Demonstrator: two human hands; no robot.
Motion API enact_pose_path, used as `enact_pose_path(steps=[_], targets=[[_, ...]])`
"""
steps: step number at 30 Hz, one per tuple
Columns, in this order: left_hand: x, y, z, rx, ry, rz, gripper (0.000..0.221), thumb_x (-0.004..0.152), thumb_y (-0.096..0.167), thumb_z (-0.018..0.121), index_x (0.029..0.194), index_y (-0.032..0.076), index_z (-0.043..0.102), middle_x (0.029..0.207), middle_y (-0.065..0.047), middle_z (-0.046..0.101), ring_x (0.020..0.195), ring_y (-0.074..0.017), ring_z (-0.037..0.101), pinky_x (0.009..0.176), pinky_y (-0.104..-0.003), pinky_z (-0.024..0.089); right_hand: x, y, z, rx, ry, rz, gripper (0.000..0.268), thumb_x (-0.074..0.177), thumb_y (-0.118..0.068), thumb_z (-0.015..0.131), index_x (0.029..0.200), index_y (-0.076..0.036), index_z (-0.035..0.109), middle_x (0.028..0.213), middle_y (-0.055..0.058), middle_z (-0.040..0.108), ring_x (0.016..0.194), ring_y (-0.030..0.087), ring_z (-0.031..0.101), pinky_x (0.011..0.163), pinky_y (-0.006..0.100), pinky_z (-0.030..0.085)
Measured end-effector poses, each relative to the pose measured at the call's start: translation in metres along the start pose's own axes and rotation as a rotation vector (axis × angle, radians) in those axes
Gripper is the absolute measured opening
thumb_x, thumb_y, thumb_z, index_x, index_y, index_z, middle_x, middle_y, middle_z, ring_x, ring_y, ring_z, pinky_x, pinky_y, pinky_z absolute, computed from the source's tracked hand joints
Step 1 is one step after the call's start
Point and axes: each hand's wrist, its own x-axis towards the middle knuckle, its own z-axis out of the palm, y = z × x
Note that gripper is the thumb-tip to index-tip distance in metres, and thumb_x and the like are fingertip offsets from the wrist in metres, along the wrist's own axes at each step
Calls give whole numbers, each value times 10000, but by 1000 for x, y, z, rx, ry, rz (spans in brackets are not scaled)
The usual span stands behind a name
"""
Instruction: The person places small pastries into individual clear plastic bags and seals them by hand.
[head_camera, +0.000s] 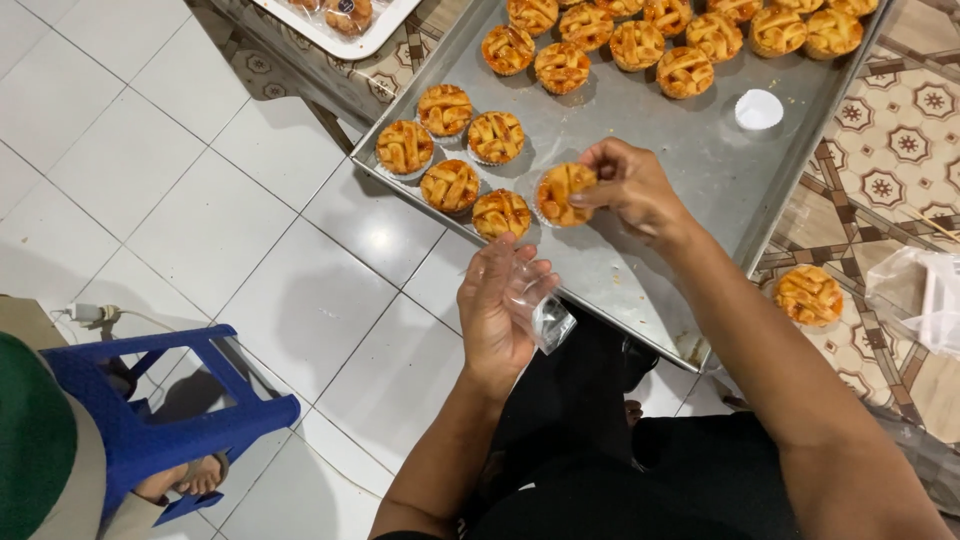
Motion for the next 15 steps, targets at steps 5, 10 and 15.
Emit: enact_pose_path(steps=[5, 10, 15], targets=[[-17, -9, 25, 86, -51, -26, 515, 915, 328, 774, 1289, 26, 589, 1080, -184, 676, 854, -295, 746, 737, -458, 670, -72, -54, 1, 216, -32, 78, 592, 673, 49, 816, 1218, 48, 586, 977, 176, 701, 852, 262, 734, 704, 359, 632], [-40, -28, 53, 145, -236, -96, 470, 928, 228, 767, 1273, -59, 628, 1055, -163, 689, 883, -266, 754, 752, -432, 667, -127, -61, -22, 223, -21, -11, 471, 752, 6, 746, 1194, 141, 657, 896, 213, 648, 732, 243, 694, 597, 308, 578], [-50, -66, 57, 156, -310, -160, 476, 895, 200, 809, 1244, -81, 648, 1037, -213, 681, 864, -312, 744, 717, -467, 670, -173, -90, -29, 137, 59, -69, 487, 842, -82, 732, 1306, 49, 659, 956, 132, 661, 755, 123, 635, 588, 200, 521]])
